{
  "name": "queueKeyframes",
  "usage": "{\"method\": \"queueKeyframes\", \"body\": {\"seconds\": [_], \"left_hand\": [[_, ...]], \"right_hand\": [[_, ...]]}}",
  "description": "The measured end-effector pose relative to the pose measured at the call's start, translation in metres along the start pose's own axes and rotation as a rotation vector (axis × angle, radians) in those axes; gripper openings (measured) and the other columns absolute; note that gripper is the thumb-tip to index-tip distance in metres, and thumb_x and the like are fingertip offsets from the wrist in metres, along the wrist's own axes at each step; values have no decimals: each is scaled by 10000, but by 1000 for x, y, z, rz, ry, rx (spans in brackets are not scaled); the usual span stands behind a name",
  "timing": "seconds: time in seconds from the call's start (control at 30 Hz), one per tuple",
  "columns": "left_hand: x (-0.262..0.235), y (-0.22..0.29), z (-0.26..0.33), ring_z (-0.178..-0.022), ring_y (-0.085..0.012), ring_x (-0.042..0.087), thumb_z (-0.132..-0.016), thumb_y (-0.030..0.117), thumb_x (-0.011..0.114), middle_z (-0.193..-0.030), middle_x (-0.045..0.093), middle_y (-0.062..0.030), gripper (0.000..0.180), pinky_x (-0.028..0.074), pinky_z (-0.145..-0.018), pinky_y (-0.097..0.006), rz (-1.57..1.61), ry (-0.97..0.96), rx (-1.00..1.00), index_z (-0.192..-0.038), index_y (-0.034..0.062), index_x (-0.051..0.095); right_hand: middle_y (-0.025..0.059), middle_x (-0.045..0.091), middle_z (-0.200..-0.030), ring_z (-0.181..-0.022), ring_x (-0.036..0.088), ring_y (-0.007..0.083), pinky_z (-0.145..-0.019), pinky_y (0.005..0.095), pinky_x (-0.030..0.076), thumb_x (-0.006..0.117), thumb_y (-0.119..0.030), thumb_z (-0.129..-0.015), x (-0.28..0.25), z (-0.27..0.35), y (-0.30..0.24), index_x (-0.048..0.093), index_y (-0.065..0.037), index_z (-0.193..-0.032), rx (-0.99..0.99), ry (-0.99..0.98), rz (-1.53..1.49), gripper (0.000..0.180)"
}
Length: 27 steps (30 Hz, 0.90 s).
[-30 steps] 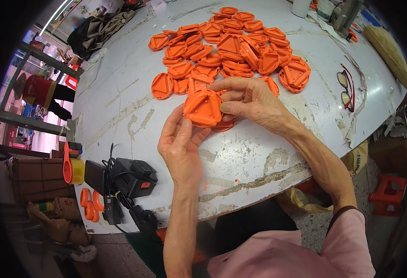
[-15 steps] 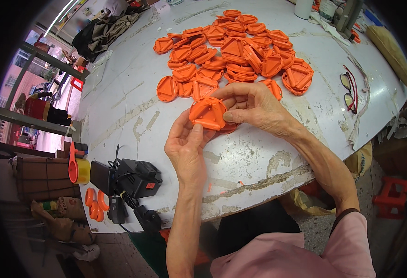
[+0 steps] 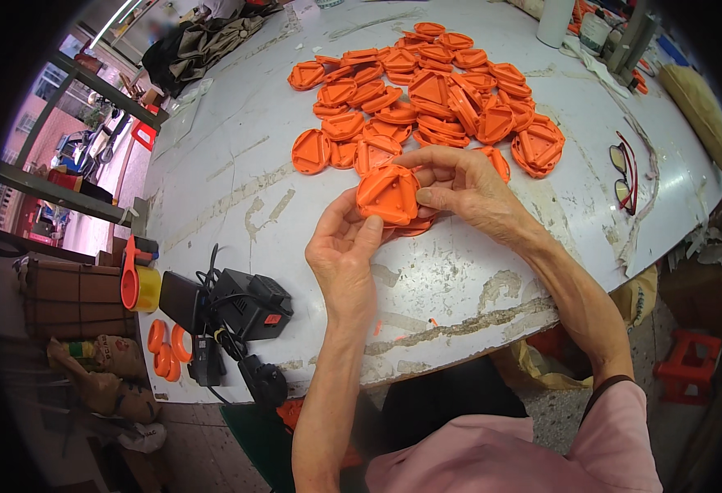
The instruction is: The person picks up orange plastic parts from a pile, fits a smaller orange component into the center of each by hand, and places the assembled units into a green bin.
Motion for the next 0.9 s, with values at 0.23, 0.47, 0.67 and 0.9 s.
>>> {"method": "queueKeyframes", "body": {"seconds": [0.23,0.47,0.67,0.9], "left_hand": [[1,5,4,-925,-164,599,-815,-82,569,-1059,586,-137,389,519,-810,-275,-59,0,77,-1195,-99,489],[7,7,4,-927,-166,601,-813,-99,558,-1056,586,-137,398,516,-816,-275,-5,-42,77,-1204,-99,481],[2,4,3,-929,-169,605,-822,-97,545,-1062,582,-137,397,515,-825,-276,18,-15,49,-1213,-103,471],[3,1,1,-1004,-193,591,-814,-51,597,-1121,551,-130,466,525,-882,-336,93,-37,-17,-1252,-73,440]], "right_hand": [[87,647,-963,-808,623,116,-708,241,526,529,43,-812,3,-1,5,509,3,-1228,43,-16,25,418],[65,642,-847,-715,597,104,-660,238,501,540,2,-792,1,1,1,526,43,-1181,30,20,4,391],[52,634,-853,-720,603,98,-673,227,513,562,-7,-811,-3,0,4,521,27,-1207,38,-20,-47,400],[44,629,-852,-730,618,105,-685,232,529,603,-46,-834,-7,1,2,518,19,-1220,58,-65,-104,401]]}}
Point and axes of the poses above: each hand's wrist, its own z-axis away from the middle knuckle, its own x-axis out of the palm, y = z × x, the point moved 5 cm from there along -z, towards the middle knuckle
